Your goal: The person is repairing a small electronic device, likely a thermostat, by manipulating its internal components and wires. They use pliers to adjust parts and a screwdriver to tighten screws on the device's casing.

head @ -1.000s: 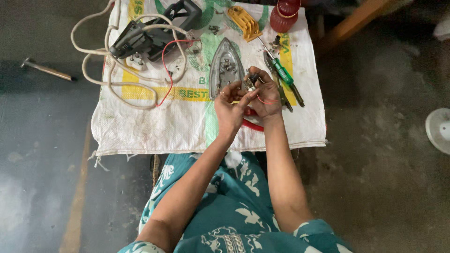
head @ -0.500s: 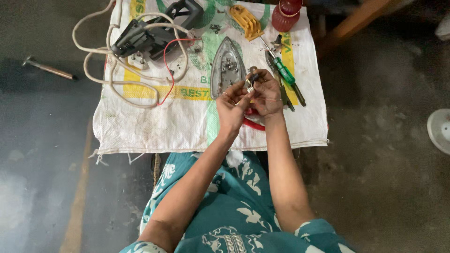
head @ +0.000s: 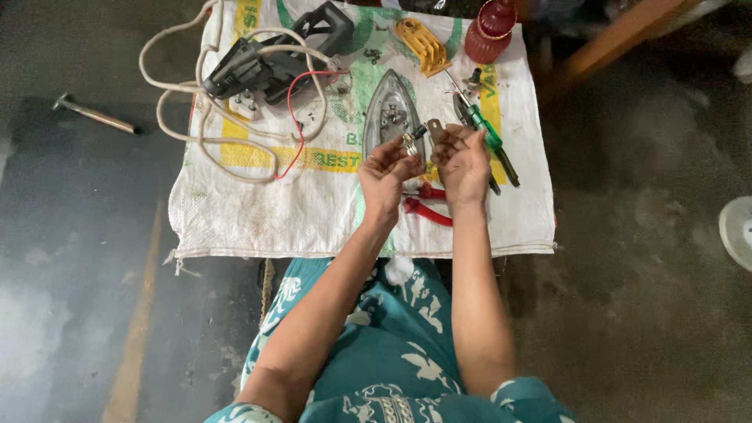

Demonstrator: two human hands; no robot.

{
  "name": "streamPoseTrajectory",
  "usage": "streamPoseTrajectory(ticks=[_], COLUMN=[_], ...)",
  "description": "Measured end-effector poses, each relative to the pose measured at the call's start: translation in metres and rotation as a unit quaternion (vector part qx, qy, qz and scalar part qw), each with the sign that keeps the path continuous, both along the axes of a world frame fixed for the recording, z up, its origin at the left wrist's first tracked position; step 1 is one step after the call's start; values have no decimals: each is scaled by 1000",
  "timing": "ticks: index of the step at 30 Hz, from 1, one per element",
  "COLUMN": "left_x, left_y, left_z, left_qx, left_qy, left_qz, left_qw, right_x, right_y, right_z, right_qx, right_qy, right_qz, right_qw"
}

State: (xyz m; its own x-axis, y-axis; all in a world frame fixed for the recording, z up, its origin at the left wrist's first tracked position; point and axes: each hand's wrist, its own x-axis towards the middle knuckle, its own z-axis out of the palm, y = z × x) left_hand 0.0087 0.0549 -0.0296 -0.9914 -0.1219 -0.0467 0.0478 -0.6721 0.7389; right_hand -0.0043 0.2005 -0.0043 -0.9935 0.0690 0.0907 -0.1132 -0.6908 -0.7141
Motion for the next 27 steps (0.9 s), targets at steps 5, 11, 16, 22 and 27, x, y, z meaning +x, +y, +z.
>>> streamPoseTrajectory(ticks=[5,11,16,22,27], left_x=[-6,-10,-9,-15,-24], left_y=[-6,-16,-24,-35,-68], left_z=[-7,-12,-13,-3,-7], left_qx=[-14,-49,-90,-29,-216], left_qy=[-3,15,54,41,49], left_qz=[0,-22,-65,-83,30], left_qw=[1000,998,992,995,975], right_x=[18,7,2,-1,1], right_y=[-25,-46,-44,-45,-31], right_z=[15,14,5,-3,-10], right_qx=[437,431,376,208,44], right_qy=[49,12,0,-26,18], right_qz=[-142,-163,-150,-106,9], right_qw=[887,887,915,972,999])
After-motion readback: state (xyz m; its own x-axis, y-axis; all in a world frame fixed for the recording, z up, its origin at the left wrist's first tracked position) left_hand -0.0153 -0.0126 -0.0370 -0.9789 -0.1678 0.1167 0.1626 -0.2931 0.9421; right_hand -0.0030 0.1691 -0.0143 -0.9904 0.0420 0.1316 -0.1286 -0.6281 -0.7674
